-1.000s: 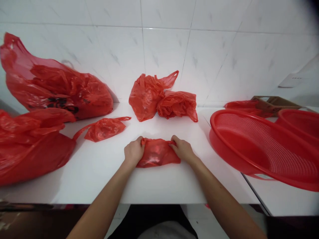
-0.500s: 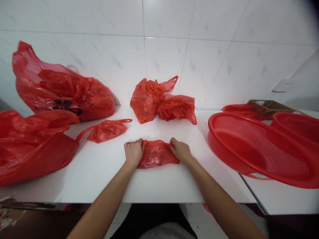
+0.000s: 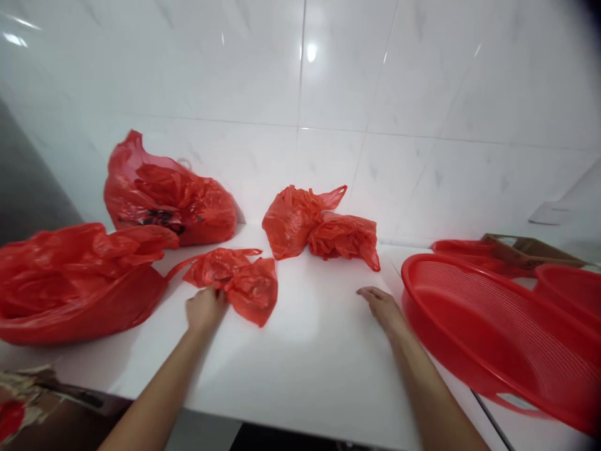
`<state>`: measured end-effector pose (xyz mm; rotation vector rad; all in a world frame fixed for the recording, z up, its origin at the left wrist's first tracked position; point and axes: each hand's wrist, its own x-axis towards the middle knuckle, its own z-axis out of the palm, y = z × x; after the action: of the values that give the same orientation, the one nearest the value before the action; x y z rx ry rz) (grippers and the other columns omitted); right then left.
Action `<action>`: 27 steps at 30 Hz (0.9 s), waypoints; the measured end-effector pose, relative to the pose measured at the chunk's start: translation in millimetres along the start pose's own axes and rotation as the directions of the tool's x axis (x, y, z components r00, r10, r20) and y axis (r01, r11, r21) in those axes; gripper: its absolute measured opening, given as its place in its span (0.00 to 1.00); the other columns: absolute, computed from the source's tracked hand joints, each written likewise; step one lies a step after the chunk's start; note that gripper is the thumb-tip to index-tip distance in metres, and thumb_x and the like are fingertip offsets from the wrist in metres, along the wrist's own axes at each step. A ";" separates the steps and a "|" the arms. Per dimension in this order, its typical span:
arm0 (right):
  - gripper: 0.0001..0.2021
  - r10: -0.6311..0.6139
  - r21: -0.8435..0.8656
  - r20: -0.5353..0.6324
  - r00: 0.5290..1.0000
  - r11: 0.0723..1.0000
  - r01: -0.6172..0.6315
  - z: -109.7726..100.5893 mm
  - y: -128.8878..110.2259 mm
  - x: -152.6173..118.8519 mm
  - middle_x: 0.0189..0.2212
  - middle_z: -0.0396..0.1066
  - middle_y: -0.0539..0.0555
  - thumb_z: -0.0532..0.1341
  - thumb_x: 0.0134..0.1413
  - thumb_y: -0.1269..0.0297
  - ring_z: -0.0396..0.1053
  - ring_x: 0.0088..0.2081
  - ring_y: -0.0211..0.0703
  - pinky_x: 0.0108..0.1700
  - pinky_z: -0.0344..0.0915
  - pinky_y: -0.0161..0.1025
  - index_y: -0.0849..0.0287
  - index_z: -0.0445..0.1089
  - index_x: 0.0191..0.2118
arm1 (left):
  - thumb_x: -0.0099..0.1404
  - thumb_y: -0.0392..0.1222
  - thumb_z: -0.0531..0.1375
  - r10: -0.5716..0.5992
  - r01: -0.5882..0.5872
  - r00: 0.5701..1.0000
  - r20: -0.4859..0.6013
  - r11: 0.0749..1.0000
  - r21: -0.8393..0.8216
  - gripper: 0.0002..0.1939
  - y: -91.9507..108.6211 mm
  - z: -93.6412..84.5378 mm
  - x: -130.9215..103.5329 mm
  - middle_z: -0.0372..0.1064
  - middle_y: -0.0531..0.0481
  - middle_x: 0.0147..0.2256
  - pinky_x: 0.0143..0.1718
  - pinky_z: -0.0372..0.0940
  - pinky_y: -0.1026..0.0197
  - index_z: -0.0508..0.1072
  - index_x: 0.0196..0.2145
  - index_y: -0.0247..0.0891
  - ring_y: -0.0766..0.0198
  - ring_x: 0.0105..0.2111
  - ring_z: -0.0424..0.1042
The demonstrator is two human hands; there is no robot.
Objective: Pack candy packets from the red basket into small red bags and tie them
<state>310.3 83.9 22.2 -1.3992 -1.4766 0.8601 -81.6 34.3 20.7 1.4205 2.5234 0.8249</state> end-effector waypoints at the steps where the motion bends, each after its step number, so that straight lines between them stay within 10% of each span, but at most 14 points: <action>1: 0.17 -0.012 -0.005 0.055 0.998 1.000 0.013 8.7 0.2 -1.1 0.22 0.70 0.52 0.60 0.45 0.50 0.63 0.24 0.38 0.27 0.55 0.35 0.60 0.76 0.29 | 0.65 0.47 0.49 0.024 -0.023 1.000 0.010 0.998 -0.060 0.17 0.5 2.3 -2.6 0.75 0.34 0.42 0.46 0.61 0.46 0.72 0.42 0.37 0.40 0.47 0.72; 6: 0.14 -0.047 -0.206 0.263 0.964 0.973 0.104 59.8 -1.6 -18.6 0.20 0.65 0.48 0.59 0.50 0.51 0.62 0.25 0.39 0.29 0.52 0.35 0.53 0.77 0.31 | 0.69 0.57 0.44 0.027 -0.018 0.999 0.019 0.926 -0.377 0.26 35.5 31.4 -7.0 0.72 0.36 0.50 0.46 0.64 0.56 0.61 0.54 0.36 0.53 0.48 0.72; 10: 0.13 -0.065 -0.364 0.314 0.947 0.913 0.184 63.8 4.8 -23.6 0.22 0.65 0.47 0.55 0.55 0.53 0.63 0.27 0.40 0.30 0.53 0.35 0.50 0.76 0.35 | 0.62 0.49 0.58 0.073 -0.027 0.995 0.067 0.849 -0.527 0.23 63.3 46.7 1.6 0.74 0.42 0.45 0.43 0.65 0.57 0.61 0.52 0.38 0.55 0.44 0.74; 14: 0.17 -0.133 -0.218 0.212 0.968 0.959 0.179 54.1 7.7 -17.9 0.21 0.59 0.47 0.54 0.57 0.49 0.59 0.25 0.39 0.30 0.54 0.35 0.54 0.73 0.37 | 0.51 0.28 0.56 0.264 -0.125 0.954 0.143 0.782 -0.611 0.19 75.2 42.1 -7.7 0.74 0.52 0.35 0.41 0.65 0.59 0.69 0.41 0.40 0.59 0.38 0.73; 18: 0.23 -0.161 -0.022 -0.064 0.985 0.987 0.160 52.0 -2.1 -18.5 0.31 0.66 0.51 0.55 0.57 0.45 0.62 0.31 0.40 0.34 0.60 0.36 0.56 0.68 0.49 | 0.47 0.24 0.52 0.534 -0.236 0.813 0.231 0.665 -0.709 0.21 83.1 25.6 -38.2 0.73 0.55 0.34 0.41 0.65 0.62 0.73 0.36 0.39 0.62 0.37 0.72; 22: 0.29 -0.122 0.078 0.168 0.978 0.991 0.110 60.9 -9.7 -25.2 0.50 0.68 0.56 0.57 0.56 0.44 0.67 0.45 0.45 0.46 0.64 0.40 0.54 0.63 0.58 | 0.50 0.26 0.53 0.632 -0.232 0.725 0.274 0.598 -0.767 0.22 90.8 17.5 -61.4 0.73 0.51 0.40 0.41 0.66 0.61 0.72 0.42 0.39 0.61 0.40 0.72; 27: 0.27 -0.066 0.188 0.276 0.959 0.982 0.013 64.1 -13.4 -28.0 0.52 0.69 0.55 0.59 0.55 0.46 0.67 0.50 0.48 0.52 0.63 0.44 0.53 0.66 0.57 | 0.55 0.40 0.64 0.607 -0.210 0.739 0.293 0.619 -0.757 0.21 84.6 14.9 -66.7 0.72 0.47 0.50 0.54 0.60 0.57 0.72 0.48 0.40 0.57 0.50 0.69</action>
<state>244.5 60.6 7.9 -1.1406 -1.5841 1.1779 24.0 19.7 42.1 1.6604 1.2389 1.0865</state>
